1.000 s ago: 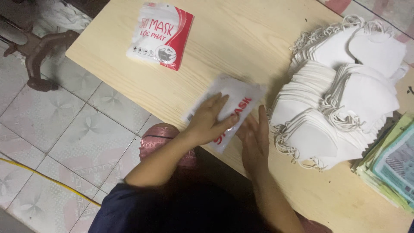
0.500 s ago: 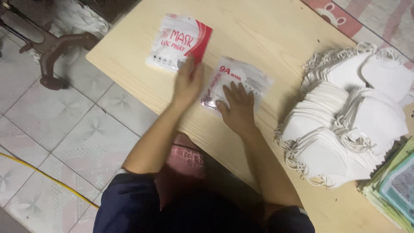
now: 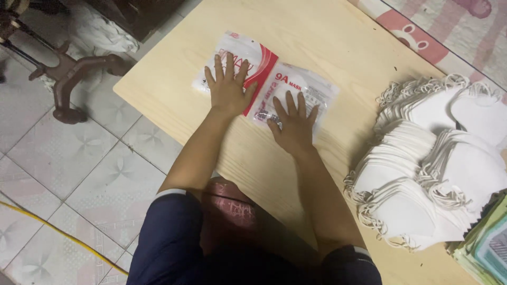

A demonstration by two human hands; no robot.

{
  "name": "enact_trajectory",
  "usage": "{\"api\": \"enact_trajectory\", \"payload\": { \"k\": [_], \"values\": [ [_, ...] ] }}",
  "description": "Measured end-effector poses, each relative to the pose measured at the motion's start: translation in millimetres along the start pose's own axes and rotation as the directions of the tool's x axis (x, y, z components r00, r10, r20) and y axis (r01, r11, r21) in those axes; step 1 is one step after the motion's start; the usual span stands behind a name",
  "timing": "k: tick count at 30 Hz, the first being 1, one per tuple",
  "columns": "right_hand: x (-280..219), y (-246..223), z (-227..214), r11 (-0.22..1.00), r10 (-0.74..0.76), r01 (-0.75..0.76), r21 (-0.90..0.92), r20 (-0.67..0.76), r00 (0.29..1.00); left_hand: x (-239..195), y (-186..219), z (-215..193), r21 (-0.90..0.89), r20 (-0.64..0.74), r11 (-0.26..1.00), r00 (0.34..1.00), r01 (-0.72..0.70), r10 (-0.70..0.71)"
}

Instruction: The person sits at a wooden table and folds white face masks by hand. They stack the folded masks and then place them into a clear plastic packaging bag labeled '9A MASK'.

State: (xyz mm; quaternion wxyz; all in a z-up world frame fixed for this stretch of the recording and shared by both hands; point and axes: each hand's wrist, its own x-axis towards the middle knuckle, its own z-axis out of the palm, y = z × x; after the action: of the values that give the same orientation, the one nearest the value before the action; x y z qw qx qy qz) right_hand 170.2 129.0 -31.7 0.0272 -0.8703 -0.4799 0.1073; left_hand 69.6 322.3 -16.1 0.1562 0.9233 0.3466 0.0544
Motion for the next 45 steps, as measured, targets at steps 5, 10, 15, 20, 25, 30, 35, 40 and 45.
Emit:
{"api": "enact_trajectory", "payload": {
  "k": [5,10,15,20,25,30,35,40,45],
  "values": [
    [8.2,-6.4,-5.4,1.000,0.015,-0.015,0.018,-0.002,1.000,3.0,0.6,2.0,0.035,-0.022,0.999,0.999,-0.028,0.029],
    [9.6,-1.6,-3.3,0.999,0.020,-0.021,0.037,0.015,1.000,6.6,1.4,-4.2,0.073,0.058,0.997,0.998,-0.032,0.028],
    [-32.7,8.2,-5.3,0.974,-0.076,0.140,0.178,-0.325,0.943,-14.7,29.6,-24.5,-0.054,-0.084,0.992,0.990,-0.114,0.109],
    [-150.2,37.2,3.7,0.970,-0.155,0.212,0.118,-0.371,0.916,-60.2,95.4,25.5,-0.204,-0.267,0.885,0.893,-0.419,0.361],
    [-250.2,96.7,7.4,0.999,-0.038,0.051,0.007,-0.553,0.832,-149.1,171.5,47.9,-0.606,-0.239,0.503,0.744,-0.616,0.624],
    [-317.0,220.4,44.1,0.973,0.166,-0.232,0.007,-0.717,0.677,-197.6,208.7,65.4,-0.864,-0.062,0.342,0.753,-0.369,0.655],
    [-312.6,219.8,25.8,0.891,0.385,-0.442,0.107,-0.694,0.609,-205.3,228.5,107.9,-0.934,0.009,0.290,0.799,-0.208,0.601],
    [-307.9,214.8,23.6,0.883,0.427,-0.420,0.208,-0.727,0.538,-205.9,240.4,105.0,-0.944,-0.083,0.216,0.815,-0.248,0.573],
    [-311.8,205.5,15.1,0.926,0.356,-0.302,0.228,-0.796,0.490,-203.2,253.0,113.7,-0.947,-0.193,0.122,0.827,-0.298,0.528]
  ]
}}
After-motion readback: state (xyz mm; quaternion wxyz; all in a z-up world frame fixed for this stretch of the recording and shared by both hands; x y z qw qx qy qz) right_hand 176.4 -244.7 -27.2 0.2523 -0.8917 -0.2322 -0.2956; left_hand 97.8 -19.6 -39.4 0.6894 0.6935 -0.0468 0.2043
